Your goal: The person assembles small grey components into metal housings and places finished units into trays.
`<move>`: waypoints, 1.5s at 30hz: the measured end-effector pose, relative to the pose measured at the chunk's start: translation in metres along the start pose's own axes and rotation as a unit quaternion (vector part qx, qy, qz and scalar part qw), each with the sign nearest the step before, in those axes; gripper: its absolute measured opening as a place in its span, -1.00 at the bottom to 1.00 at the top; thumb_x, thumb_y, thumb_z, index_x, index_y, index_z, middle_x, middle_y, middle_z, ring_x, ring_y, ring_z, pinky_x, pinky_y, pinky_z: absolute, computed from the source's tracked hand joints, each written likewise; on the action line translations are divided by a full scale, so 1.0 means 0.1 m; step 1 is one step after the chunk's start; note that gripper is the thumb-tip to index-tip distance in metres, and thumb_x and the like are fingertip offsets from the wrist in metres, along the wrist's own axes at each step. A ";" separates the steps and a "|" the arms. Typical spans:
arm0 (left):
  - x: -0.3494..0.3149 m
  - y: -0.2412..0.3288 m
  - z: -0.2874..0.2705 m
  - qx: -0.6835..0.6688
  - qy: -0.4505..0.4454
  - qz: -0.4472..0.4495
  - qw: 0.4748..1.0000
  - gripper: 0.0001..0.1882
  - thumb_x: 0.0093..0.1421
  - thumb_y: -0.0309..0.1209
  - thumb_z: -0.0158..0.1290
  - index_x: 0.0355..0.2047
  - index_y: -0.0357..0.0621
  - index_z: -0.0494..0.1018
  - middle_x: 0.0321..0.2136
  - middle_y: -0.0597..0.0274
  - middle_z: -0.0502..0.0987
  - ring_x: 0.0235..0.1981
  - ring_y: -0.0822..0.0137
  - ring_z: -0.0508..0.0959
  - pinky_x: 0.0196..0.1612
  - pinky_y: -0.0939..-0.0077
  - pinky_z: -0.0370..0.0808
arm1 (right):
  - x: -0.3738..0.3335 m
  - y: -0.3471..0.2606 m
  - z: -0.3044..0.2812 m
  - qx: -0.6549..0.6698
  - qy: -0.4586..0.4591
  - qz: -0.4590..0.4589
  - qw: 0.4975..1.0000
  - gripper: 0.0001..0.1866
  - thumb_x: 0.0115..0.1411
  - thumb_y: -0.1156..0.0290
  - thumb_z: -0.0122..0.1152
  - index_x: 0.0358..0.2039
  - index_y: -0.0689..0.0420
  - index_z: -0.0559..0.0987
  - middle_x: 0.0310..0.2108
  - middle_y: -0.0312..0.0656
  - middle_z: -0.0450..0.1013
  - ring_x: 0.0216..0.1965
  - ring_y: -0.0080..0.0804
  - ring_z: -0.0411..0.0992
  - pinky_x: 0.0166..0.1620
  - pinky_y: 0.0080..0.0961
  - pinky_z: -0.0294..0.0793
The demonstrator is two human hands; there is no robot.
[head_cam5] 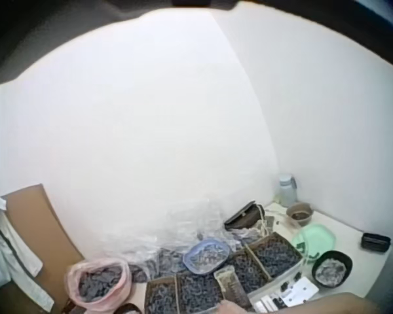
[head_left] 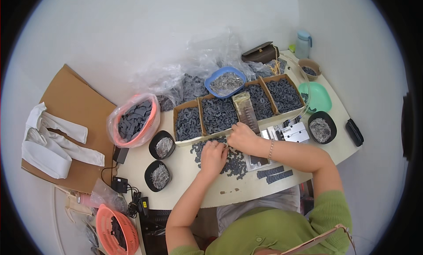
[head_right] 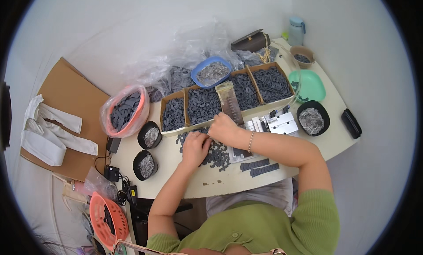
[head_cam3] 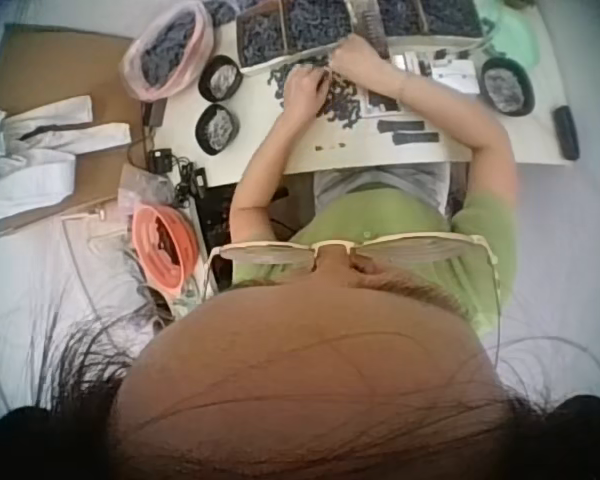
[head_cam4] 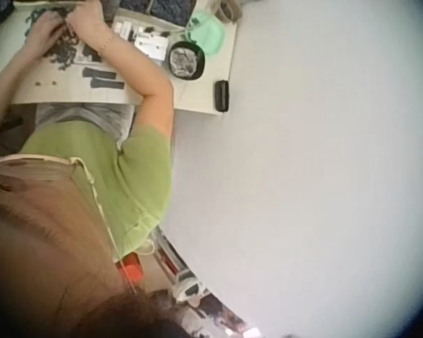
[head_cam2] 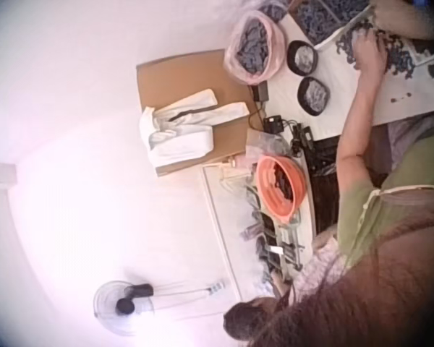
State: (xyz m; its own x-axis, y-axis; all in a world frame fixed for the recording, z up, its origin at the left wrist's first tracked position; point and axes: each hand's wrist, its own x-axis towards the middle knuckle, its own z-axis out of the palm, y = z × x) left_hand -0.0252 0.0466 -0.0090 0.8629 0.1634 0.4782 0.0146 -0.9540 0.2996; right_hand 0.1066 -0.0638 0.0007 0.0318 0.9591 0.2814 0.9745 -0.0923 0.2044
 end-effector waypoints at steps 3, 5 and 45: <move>0.09 -0.02 0.10 -0.004 -0.021 0.003 1.000 -0.85 -0.08 -0.45 0.22 -0.50 -0.25 0.51 -0.48 0.08 0.47 -0.38 0.05 0.45 -0.27 0.25 0.43 | -0.03 0.02 0.04 0.018 0.017 0.000 1.000 -0.91 -0.09 0.37 0.20 -0.58 0.07 0.62 -0.51 -0.23 0.53 -0.30 -0.33 0.46 -0.25 -0.44 0.38; 0.12 -0.01 0.16 0.005 -0.043 -0.005 0.999 -0.85 -0.08 -0.44 0.22 -0.49 -0.23 0.53 -0.48 0.07 0.47 -0.36 0.05 0.46 -0.24 0.24 0.43 | -0.09 0.07 0.03 0.066 0.040 0.009 0.997 -0.90 -0.07 0.38 0.21 -0.53 0.08 0.63 -0.46 -0.21 0.53 -0.26 -0.29 0.45 -0.22 -0.39 0.39; 0.08 0.58 0.21 -0.002 -0.013 0.167 0.986 -0.69 -0.01 -0.47 0.18 -0.24 -0.37 0.50 -0.18 -0.02 0.52 -0.13 0.03 0.51 -0.04 0.28 0.44 | -1.41 1.16 -0.59 0.201 0.186 0.263 0.925 -0.85 0.05 0.42 0.19 -0.33 0.10 0.56 -0.35 -0.15 0.49 -0.23 -0.15 0.45 -0.18 -0.26 0.45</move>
State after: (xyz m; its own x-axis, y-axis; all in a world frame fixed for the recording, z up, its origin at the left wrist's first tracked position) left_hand -0.0063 -0.0129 -0.0052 0.8319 -0.1652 0.5297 -0.2735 -0.9527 0.1323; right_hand 0.2020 -0.2261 0.0403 0.5189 0.6440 0.5622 0.8525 -0.3411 -0.3960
